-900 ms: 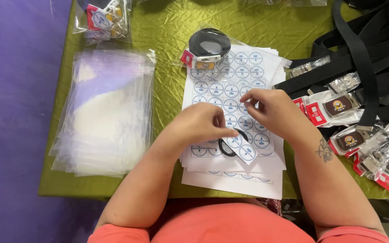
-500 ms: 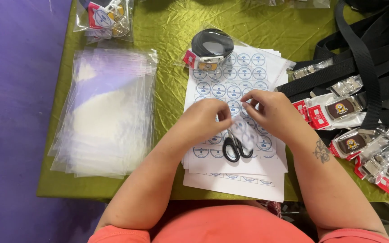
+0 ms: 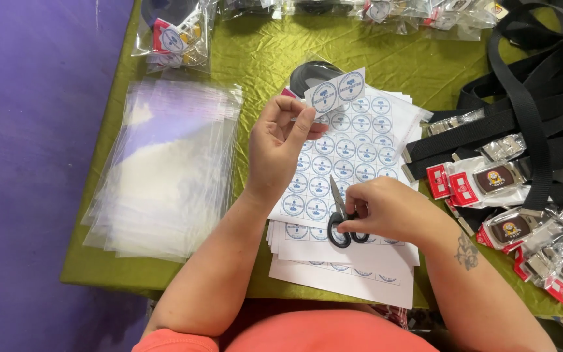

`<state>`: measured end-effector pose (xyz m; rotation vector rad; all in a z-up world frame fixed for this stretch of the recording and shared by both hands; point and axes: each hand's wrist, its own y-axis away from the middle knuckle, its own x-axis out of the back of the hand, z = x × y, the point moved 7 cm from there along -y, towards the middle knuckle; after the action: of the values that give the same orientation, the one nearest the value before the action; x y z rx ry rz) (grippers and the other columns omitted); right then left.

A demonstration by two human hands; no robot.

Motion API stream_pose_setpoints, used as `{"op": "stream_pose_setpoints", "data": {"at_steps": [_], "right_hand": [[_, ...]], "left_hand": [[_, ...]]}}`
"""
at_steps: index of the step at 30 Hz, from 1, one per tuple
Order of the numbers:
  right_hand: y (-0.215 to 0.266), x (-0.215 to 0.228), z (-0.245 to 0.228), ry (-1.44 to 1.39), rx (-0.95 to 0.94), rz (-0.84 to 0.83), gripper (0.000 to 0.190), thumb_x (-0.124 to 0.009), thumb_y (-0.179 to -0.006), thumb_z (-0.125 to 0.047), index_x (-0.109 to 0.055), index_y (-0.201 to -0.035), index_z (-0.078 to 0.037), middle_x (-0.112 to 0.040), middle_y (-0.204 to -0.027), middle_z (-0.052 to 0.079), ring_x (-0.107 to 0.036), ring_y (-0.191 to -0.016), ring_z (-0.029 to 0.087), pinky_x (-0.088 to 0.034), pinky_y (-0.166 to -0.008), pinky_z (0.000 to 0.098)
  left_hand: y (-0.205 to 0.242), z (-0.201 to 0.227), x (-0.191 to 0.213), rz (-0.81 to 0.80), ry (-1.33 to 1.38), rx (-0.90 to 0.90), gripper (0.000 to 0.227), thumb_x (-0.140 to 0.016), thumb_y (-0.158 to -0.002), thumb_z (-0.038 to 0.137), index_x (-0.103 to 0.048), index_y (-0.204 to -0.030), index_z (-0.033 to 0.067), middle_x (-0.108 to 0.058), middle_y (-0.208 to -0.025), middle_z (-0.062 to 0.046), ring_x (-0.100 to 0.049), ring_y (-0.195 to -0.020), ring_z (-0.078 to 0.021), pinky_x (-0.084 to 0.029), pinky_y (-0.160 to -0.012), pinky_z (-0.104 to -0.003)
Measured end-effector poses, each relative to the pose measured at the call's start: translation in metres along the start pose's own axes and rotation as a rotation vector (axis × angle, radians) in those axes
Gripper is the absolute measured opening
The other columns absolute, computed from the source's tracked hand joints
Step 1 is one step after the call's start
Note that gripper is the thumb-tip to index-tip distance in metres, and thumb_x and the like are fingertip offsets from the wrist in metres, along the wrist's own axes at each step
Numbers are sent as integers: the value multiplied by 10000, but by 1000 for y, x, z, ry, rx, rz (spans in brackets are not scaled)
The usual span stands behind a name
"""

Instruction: The person cuts circular stickers from a sheet using scissors, then places each sticker onto a black belt. The belt is folded and placed into a clear plastic bag. The process is repeated for multiple belts.

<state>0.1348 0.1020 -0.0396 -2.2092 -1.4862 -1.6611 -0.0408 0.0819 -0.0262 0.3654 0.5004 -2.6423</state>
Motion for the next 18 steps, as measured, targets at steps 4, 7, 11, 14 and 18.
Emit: {"op": "stream_pose_setpoints", "data": {"at_steps": [4,7,11,14,18], "right_hand": [[1,-2,10,176,35,128,186,-777,-826,-222,-762,-969,-103,-764,-786,110,-745,-790,324,-587,-699,421],[3,6,12,233,64,277,156,-798,-817,-203,-744,-950,-140,-758,-802,52,-756,-797,234,-607,-682,327],[2,2,31,273,-101,197,264,-817,-847,-320,-764,-1023,-130,-776,-881,57,-769,-842,193,-611,-687,271],[2,-2,37,234,-164,149,285,-801,-867,-302,-766,-1076,-112,-779,-913,73,-776,-866,195,-622,-701,265],[4,6,29,36,-135,96,333,-777,-873,-219,-754,-1158,-47,-788,-1026,170,-783,-974,309,-645,-754,358]], "left_hand": [[-1,0,1,17,43,-18,154,-600,-1051,177,-544,-1032,35,-741,-951,-103,-768,-908,-203,-661,-814,-293],[-2,-5,4,36,94,-27,160,-591,-1059,172,-521,-1049,29,-737,-947,-104,-767,-914,-207,-657,-823,-295],[-3,-6,9,84,131,-41,174,-611,-1047,179,-523,-1046,28,-745,-928,-137,-775,-867,-224,-666,-789,-302],[-2,-1,11,122,127,-55,174,-619,-1043,182,-521,-1040,38,-750,-927,-134,-775,-861,-212,-666,-784,-290],[-2,3,14,165,105,-75,162,-621,-1043,175,-524,-1041,46,-760,-946,-142,-772,-868,-194,-658,-791,-294]]}}
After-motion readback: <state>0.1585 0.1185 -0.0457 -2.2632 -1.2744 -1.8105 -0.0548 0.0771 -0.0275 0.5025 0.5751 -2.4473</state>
